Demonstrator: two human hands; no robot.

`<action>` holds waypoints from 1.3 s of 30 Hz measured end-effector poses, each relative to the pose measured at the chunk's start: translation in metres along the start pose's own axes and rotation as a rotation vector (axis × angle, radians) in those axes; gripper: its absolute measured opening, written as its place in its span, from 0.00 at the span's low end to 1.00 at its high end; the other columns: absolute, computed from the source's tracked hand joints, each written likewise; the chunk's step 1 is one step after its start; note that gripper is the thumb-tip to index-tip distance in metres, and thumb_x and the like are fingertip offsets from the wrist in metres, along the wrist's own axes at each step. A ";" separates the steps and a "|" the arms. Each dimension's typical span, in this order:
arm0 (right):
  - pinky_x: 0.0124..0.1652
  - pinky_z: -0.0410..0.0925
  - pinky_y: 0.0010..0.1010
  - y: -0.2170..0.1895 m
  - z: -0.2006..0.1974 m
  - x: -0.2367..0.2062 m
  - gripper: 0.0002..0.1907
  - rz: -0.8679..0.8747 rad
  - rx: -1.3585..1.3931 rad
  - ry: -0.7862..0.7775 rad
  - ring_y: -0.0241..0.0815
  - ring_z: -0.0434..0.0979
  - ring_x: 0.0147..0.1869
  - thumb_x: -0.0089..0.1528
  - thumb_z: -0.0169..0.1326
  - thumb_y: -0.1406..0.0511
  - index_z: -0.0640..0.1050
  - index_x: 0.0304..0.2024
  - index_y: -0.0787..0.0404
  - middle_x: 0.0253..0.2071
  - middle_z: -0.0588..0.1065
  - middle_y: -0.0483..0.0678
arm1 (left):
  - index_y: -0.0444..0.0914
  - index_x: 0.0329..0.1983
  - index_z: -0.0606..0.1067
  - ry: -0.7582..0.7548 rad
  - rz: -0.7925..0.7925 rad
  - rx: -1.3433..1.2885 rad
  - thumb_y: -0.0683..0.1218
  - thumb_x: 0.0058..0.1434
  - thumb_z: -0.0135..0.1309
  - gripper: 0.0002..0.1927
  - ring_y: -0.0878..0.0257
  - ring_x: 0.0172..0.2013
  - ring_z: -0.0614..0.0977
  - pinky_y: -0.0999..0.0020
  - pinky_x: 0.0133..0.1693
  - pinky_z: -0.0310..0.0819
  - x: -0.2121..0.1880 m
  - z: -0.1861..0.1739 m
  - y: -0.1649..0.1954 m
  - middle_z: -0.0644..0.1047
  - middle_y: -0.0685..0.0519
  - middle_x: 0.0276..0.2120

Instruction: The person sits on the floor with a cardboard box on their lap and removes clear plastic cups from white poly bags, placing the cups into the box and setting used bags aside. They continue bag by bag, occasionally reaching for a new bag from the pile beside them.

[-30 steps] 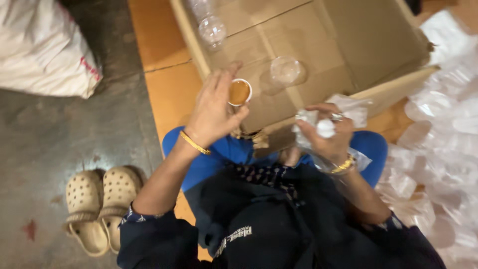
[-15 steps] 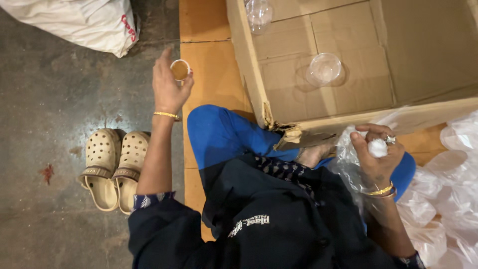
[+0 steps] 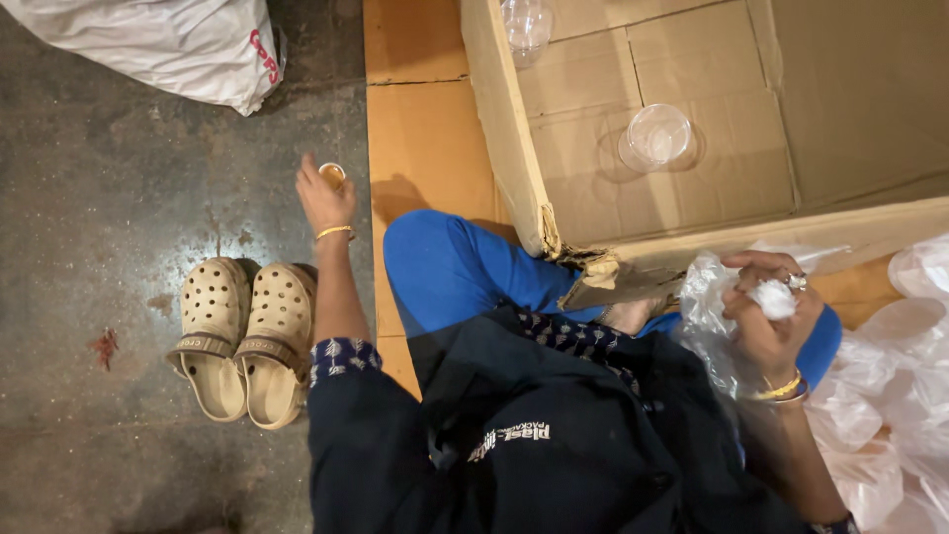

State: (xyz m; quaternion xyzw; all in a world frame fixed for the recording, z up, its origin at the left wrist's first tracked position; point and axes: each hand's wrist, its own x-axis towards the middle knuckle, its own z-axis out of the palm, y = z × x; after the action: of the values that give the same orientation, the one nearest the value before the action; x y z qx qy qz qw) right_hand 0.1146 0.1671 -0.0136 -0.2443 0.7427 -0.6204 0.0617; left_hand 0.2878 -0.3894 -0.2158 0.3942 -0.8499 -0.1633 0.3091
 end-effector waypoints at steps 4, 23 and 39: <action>0.37 0.61 0.19 0.010 -0.006 -0.006 0.13 -0.048 -0.009 0.010 0.31 0.68 0.34 0.61 0.49 0.78 0.75 0.48 0.72 0.32 0.71 0.46 | 0.32 0.71 0.58 0.000 -0.068 -0.028 0.40 0.55 0.64 0.43 0.35 0.56 0.70 0.48 0.58 0.66 -0.003 0.010 -0.002 0.68 0.33 0.57; 0.38 0.62 0.21 0.029 -0.003 0.003 0.18 0.024 0.095 -0.022 0.33 0.68 0.33 0.58 0.46 0.81 0.71 0.51 0.73 0.31 0.72 0.49 | 0.30 0.70 0.56 -0.024 -0.226 -0.009 0.40 0.55 0.61 0.41 0.35 0.55 0.70 0.46 0.58 0.66 0.031 0.045 -0.007 0.67 0.34 0.56; 0.55 0.65 0.24 -0.005 0.025 0.023 0.26 -0.208 0.046 0.031 0.35 0.69 0.52 0.56 0.54 0.73 0.67 0.57 0.61 0.48 0.69 0.47 | 0.31 0.69 0.59 0.266 -0.093 -0.092 0.41 0.54 0.67 0.41 0.34 0.59 0.65 0.46 0.61 0.58 0.042 0.054 0.005 0.63 0.33 0.59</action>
State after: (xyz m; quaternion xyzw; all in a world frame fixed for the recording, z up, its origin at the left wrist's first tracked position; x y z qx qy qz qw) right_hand 0.1057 0.1343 -0.0091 -0.3088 0.6998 -0.6440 -0.0089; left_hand 0.2291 -0.4166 -0.2374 0.4369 -0.7738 -0.1626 0.4289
